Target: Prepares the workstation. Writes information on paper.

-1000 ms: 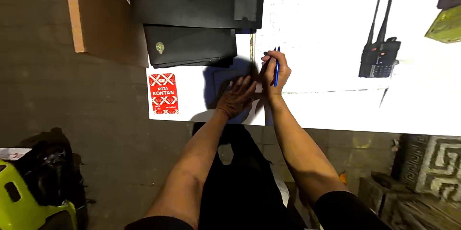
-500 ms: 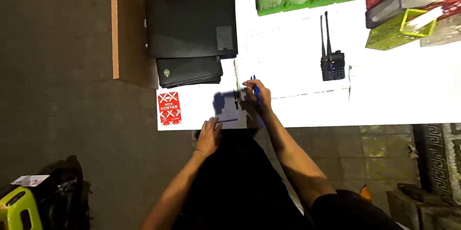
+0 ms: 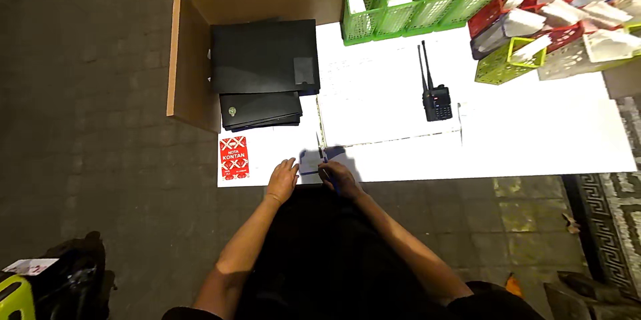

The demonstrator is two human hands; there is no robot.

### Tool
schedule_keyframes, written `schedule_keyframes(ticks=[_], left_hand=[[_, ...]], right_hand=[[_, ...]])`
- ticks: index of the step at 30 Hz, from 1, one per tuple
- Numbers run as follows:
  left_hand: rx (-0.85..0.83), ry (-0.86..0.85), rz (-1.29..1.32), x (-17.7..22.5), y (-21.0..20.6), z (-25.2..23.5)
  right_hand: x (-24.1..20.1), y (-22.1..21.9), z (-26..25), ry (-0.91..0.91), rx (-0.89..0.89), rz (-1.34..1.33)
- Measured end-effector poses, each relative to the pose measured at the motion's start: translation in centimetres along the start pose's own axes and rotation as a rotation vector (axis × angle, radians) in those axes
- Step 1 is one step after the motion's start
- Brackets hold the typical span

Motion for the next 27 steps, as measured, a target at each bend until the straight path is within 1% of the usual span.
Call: schedule_keyframes(ticks=[4, 11, 16, 22, 27], left_hand=[[0.007, -0.003, 0.009, 0.1, 0.0, -0.1], [-0.003, -0.008, -0.003, 0.5, 0.8, -0.5], [0.047, -0.024, -0.021, 0.7, 1.9, -1.0], [0.105, 0.023, 0.011, 0.6, 3.7, -1.1], [0.129, 0.005, 0.022, 0.7, 4.6, -1.3]], right_hand=[[0.0, 0.4, -0.1, -0.005, -0.009, -0.023], [-0.2, 0.2, -0.9, -0.079, -0.117, 0.034], [-0.4, 1.3, -1.3, -0.078, -0.029, 0.019], [0.3, 3.2, -1.0, -0.196, 0.051, 0.013], [0.5, 3.5, -0.5, -0.212, 0.086, 0.045]])
Point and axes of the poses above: each hand's wrist, its own z-axis away from the middle knuckle, its own y-axis out of the back of the hand, x = y × z, the point moved 9 cm from there along -z, towards the middle knuckle, and after that the axes turned 10 degrees about x, right-handed, at the moved point
